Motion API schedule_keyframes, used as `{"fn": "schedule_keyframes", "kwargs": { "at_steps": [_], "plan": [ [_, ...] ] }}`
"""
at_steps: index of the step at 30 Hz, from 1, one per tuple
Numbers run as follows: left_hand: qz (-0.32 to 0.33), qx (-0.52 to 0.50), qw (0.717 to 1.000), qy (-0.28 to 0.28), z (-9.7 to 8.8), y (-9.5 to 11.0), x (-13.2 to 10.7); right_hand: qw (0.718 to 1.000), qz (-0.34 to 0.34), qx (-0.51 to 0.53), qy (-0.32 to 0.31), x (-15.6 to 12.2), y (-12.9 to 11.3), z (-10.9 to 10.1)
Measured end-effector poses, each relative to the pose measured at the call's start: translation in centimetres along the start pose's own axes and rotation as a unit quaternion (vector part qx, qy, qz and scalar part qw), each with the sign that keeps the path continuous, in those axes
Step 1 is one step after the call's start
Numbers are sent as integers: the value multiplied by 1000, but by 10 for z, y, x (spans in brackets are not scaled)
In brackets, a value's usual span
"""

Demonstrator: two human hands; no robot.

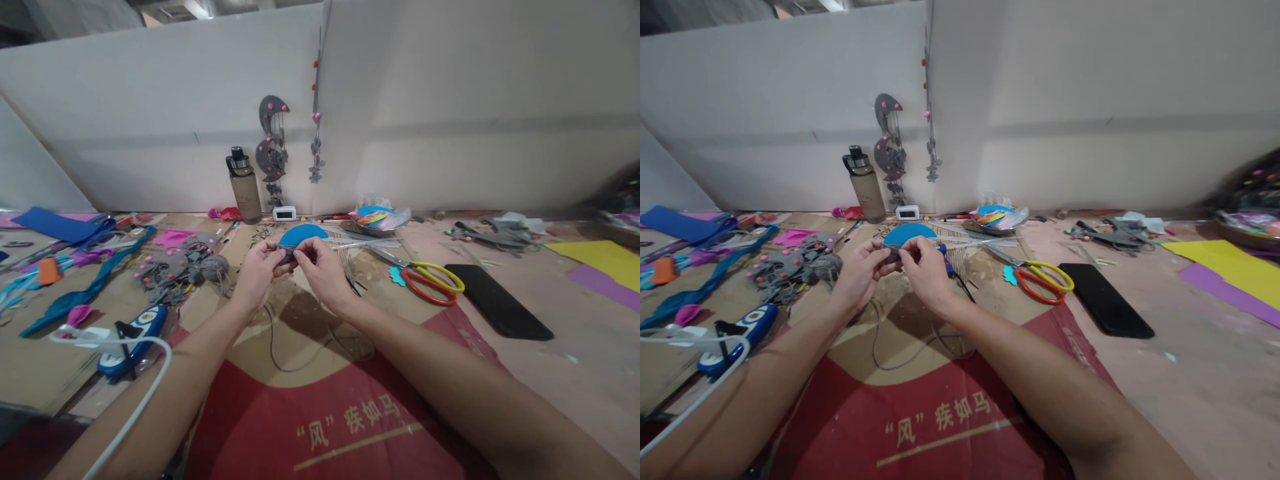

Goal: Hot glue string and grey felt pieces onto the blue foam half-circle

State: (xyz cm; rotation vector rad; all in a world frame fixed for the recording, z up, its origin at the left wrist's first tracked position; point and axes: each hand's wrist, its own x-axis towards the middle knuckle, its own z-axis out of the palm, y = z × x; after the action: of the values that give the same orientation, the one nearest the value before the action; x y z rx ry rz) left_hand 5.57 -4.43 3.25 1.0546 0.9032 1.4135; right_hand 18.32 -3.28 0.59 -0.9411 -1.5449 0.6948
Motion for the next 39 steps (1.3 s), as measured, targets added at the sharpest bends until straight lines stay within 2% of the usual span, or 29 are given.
{"fn": "schedule_keyframes", "kwargs": {
  "at_steps": [6,11,14,16,19,22,26,29,32,36,39],
  "plan": [
    [20,4,1000,-6,-3,-5,3,1000,-1,-1,-7,0,-1,-1],
    [56,8,998,24,-11,-1,12,999,-17,-7,-31,-4,-3,-1],
    [77,-1,996,52,-22,5,21,997,-21,-54,-61,-6,-2,0],
    [94,-20,992,79,-31,8,27,996,-11,-72,-59,-5,0,-1],
    [68,-56,993,81,-41,8,34,997,8,-64,-35,0,0,-3],
    [32,-79,994,74,-44,3,36,998,25,-49,-45,3,-1,-10],
    [-1,-83,994,71,-40,-4,32,991,38,-116,-58,1,1,-27],
    [-11,-81,995,64,-36,-8,29,971,75,-224,-31,0,10,-42],
    [-4,-81,995,59,-35,-6,29,930,125,-345,-23,-3,23,-49],
    [58,-103,990,80,-43,7,35,881,181,-433,-58,-8,37,-44],
    [88,-109,986,96,-51,14,40,864,194,-459,-67,-7,41,-37]
  ]
}}
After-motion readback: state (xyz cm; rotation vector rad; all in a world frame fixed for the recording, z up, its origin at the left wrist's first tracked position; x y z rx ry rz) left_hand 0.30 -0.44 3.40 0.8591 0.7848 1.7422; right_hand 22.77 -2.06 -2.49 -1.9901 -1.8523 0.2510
